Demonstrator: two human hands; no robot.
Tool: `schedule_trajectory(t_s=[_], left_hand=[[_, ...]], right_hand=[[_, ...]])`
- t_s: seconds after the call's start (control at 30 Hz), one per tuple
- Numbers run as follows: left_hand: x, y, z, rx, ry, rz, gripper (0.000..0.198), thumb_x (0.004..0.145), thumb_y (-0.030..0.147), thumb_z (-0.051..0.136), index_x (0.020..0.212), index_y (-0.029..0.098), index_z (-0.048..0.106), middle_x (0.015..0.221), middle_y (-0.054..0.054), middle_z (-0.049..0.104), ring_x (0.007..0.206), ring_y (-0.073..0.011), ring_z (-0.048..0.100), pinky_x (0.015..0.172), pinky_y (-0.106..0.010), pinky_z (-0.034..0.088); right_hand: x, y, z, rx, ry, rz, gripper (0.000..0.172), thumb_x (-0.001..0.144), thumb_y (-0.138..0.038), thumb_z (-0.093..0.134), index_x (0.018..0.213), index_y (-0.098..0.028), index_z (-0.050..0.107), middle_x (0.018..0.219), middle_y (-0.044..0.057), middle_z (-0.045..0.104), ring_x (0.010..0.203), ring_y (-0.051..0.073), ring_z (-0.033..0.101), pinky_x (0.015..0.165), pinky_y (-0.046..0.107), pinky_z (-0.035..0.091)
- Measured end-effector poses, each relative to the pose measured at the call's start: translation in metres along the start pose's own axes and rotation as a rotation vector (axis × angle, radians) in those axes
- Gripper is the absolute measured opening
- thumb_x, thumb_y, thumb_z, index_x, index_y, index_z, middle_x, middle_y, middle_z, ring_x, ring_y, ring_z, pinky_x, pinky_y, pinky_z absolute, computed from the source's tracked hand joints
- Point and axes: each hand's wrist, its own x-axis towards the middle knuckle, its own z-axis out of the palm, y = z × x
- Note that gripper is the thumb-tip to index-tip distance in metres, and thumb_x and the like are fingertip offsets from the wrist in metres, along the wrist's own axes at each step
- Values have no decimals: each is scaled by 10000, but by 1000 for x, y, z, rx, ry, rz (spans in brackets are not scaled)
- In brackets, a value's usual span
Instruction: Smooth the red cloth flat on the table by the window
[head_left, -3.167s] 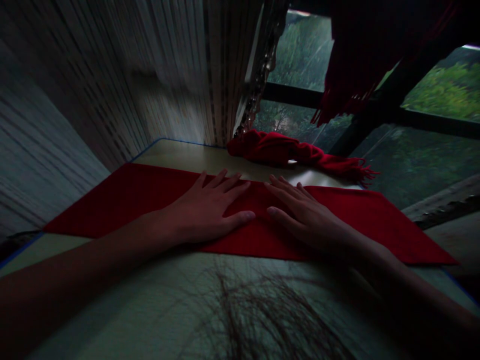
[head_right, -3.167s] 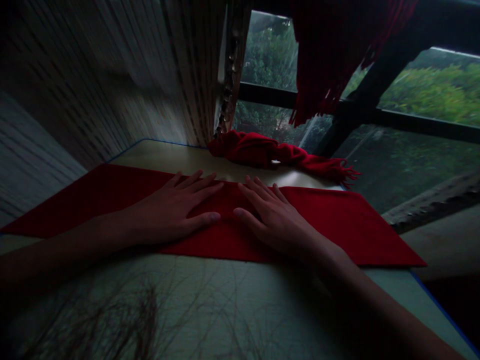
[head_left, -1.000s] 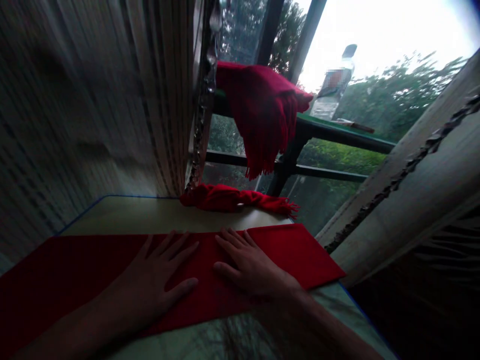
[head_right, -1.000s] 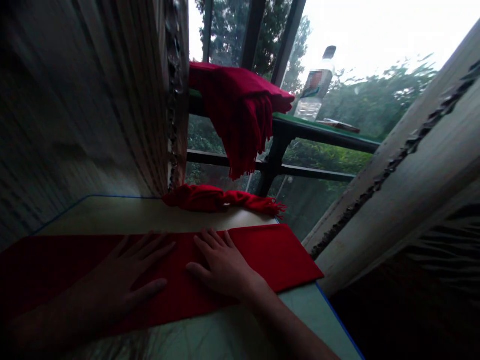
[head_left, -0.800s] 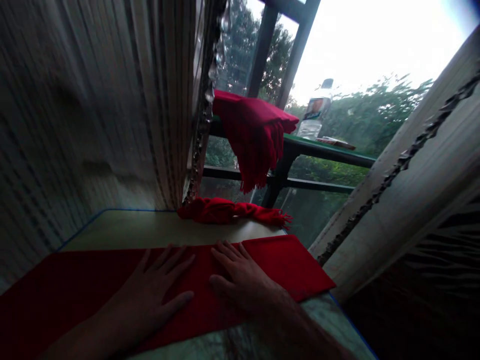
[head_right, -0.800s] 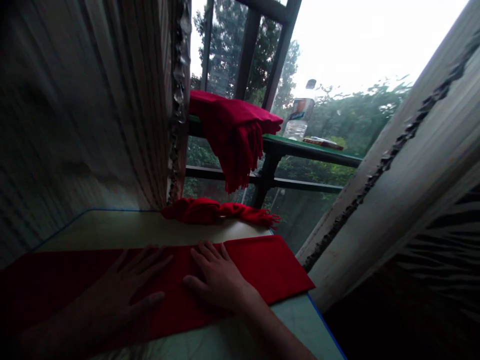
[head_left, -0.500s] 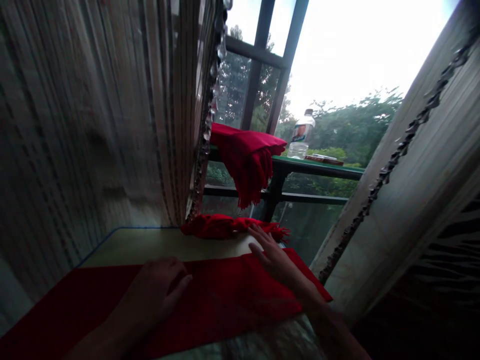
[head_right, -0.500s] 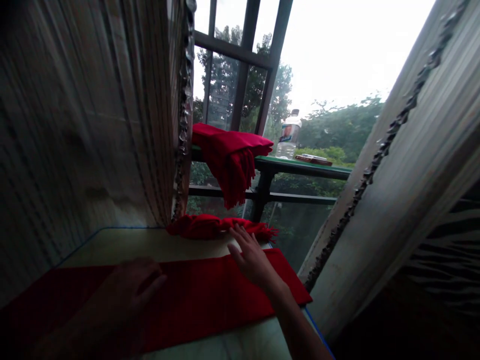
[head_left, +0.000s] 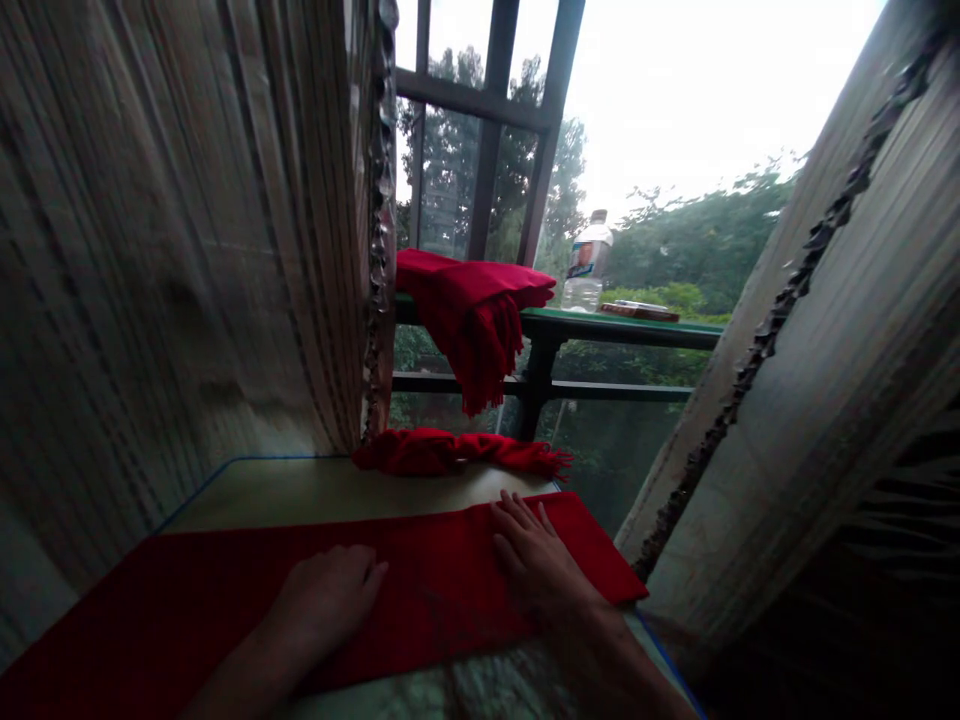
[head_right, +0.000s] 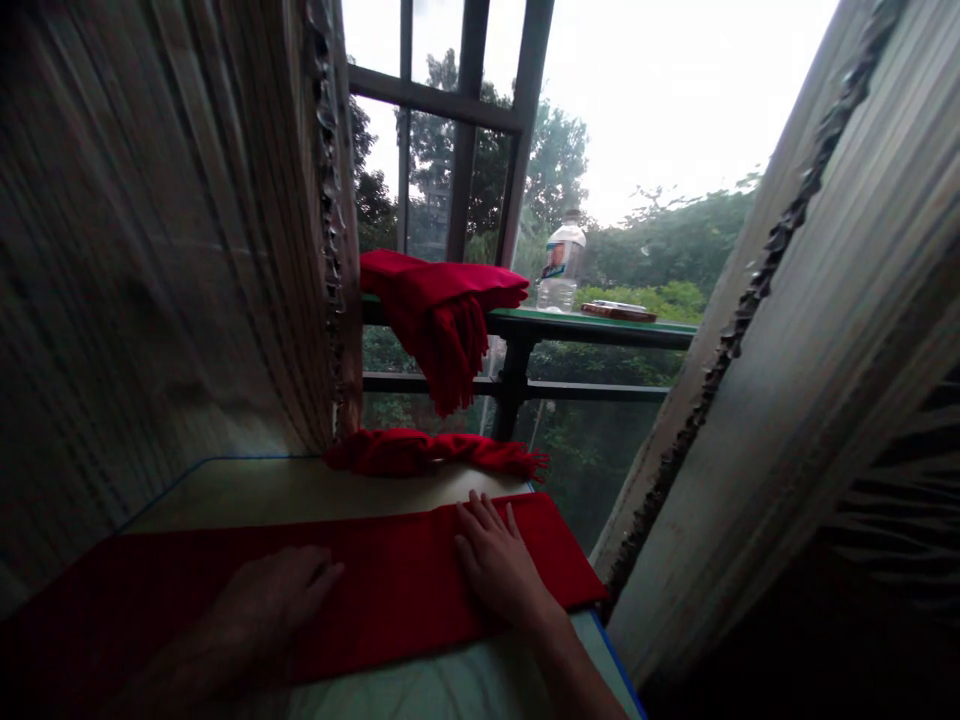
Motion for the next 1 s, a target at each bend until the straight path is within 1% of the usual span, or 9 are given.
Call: schedule_trajectory(t_s=[0.13,0.3,0.43,0.53,0.57,0.63,0.73,0.87,1.0], left_hand=[[0,10,-1,9,18,-17,427,1043,391,376,1081,162,734,1101,-168,762,1054,-377,726,869,-510,537],[-2,22,-8,-14,54,1,386,1042,439,418,1028,199,721,1061,-127,771,994,-343,738,811,-445,535],[7,9,-23,-130,256,157,307,1032,372,466,1025,194,716,1075,-100,767,1005,-274,725,862,-381,530],[18,3,-26,-139,353,272,347,1050,320,440,1217,174,706,1285,-114,721,1197,-258,665,1049,-398,478],[22,6,-23,-136,352,281,380,1060,322,424,1307,172,671,1383,-112,674,1292,-254,612,1119,-407,433],[30,16,-13,-126,329,290,450,1072,333,405,1456,165,569,1568,-102,519,1489,-275,417,1240,-484,286],[42,36,7,-111,261,333,542,1086,367,375,1580,148,410,1674,-90,350,1581,-306,221,1273,-603,147],[44,43,25,-108,179,411,639,1094,474,337,1611,98,338,1688,-115,299,1589,-302,192,1285,-583,124],[28,25,22,-112,134,449,728,1076,573,335,1630,102,293,1703,-114,251,1596,-316,154,1284,-603,78]], right_hand=[[2,1,8,4,-20,14,555,1062,-405,378,1573,-205,466,1672,111,369,1575,299,236,1267,607,153],[1,0,7,3,-31,14,557,1071,-422,373,1573,-199,462,1679,121,348,1575,299,235,1264,609,163],[-4,-3,-3,-20,-36,-6,564,1080,-446,353,1575,-197,460,1677,133,341,1568,308,248,1262,603,182],[-2,-11,-10,-46,-48,-46,568,1080,-469,355,1577,-214,462,1683,132,320,1569,316,233,1264,593,187],[1,-15,-11,-55,-56,-66,567,1078,-462,363,1576,-210,462,1685,133,312,1574,313,217,1269,586,173],[10,-25,-9,-70,-79,-113,583,1076,-426,357,1582,-152,442,1687,152,301,1580,312,196,1276,582,141],[25,-41,1,-82,-121,-190,605,1081,-406,318,1585,-84,412,1675,175,330,1583,286,202,1286,549,127],[35,-48,18,-115,-132,-188,607,1085,-404,278,1601,-101,383,1671,188,334,1574,288,231,1274,574,163],[32,-42,24,-142,-127,-170,636,1089,-498,256,1621,-164,355,1692,153,287,1582,276,187,1272,589,157]])
